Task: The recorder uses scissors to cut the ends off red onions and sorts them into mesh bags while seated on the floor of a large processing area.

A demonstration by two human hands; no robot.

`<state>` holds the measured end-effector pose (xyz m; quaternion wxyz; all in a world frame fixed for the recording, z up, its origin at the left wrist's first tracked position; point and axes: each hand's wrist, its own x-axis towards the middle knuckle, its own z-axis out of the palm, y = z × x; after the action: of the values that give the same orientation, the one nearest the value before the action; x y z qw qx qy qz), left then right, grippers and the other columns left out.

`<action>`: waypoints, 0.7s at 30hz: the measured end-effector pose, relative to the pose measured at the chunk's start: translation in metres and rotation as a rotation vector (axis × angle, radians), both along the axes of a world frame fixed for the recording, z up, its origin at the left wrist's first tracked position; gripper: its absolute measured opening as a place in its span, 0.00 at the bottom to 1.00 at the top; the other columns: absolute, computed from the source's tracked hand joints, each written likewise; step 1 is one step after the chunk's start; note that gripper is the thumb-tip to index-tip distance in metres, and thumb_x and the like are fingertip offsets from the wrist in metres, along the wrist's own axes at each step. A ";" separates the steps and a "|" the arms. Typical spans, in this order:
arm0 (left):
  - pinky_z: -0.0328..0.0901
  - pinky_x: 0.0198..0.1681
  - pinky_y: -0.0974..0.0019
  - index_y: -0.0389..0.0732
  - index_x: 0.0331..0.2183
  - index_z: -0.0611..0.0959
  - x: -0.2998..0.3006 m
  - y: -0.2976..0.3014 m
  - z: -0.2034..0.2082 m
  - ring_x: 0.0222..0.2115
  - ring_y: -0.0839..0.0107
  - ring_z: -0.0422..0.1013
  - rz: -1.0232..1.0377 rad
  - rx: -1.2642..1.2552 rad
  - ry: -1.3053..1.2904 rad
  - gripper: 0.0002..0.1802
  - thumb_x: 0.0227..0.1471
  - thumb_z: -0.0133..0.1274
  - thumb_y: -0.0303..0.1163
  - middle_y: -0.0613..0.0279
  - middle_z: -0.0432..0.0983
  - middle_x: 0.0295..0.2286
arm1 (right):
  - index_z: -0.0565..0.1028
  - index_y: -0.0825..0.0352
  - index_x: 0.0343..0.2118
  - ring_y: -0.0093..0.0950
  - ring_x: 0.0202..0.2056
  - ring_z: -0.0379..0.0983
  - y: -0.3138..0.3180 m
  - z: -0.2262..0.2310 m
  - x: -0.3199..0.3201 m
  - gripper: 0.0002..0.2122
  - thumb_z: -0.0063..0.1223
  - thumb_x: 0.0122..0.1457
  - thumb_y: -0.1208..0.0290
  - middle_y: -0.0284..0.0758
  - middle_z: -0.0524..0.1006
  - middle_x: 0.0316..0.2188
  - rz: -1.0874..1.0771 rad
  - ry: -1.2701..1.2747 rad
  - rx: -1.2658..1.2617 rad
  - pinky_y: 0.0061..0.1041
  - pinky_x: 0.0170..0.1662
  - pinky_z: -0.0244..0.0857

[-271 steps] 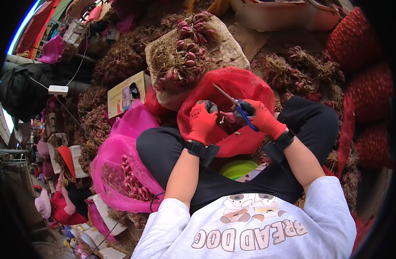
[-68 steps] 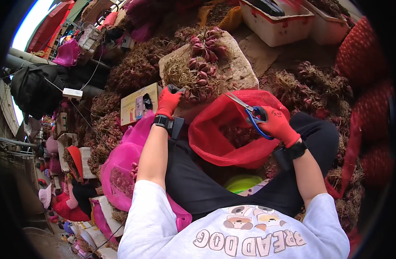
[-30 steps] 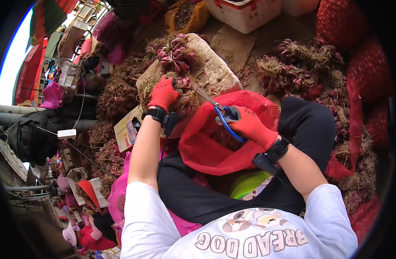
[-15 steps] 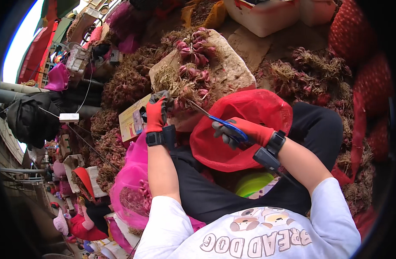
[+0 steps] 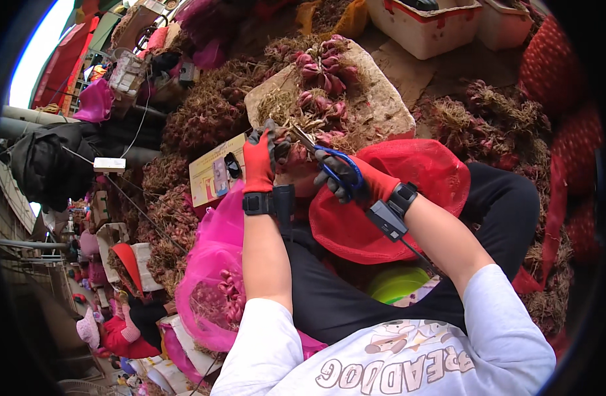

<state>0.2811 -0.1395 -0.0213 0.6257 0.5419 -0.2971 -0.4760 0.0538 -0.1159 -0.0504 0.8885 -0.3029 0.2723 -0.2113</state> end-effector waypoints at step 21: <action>0.63 0.31 0.77 0.38 0.38 0.74 -0.199 0.133 0.014 0.29 0.78 0.68 -0.523 0.271 0.314 0.18 0.60 0.38 0.42 0.65 0.73 0.30 | 0.73 0.68 0.34 0.15 0.21 0.69 0.069 0.031 -0.144 0.09 0.56 0.53 0.69 0.28 0.74 0.24 -0.269 0.224 -0.417 0.14 0.22 0.62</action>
<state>0.0819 -0.0063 -0.0072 0.4428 0.4456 -0.2598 -0.7334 -0.0900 -0.0469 -0.0199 0.7352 -0.4621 0.3572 -0.3441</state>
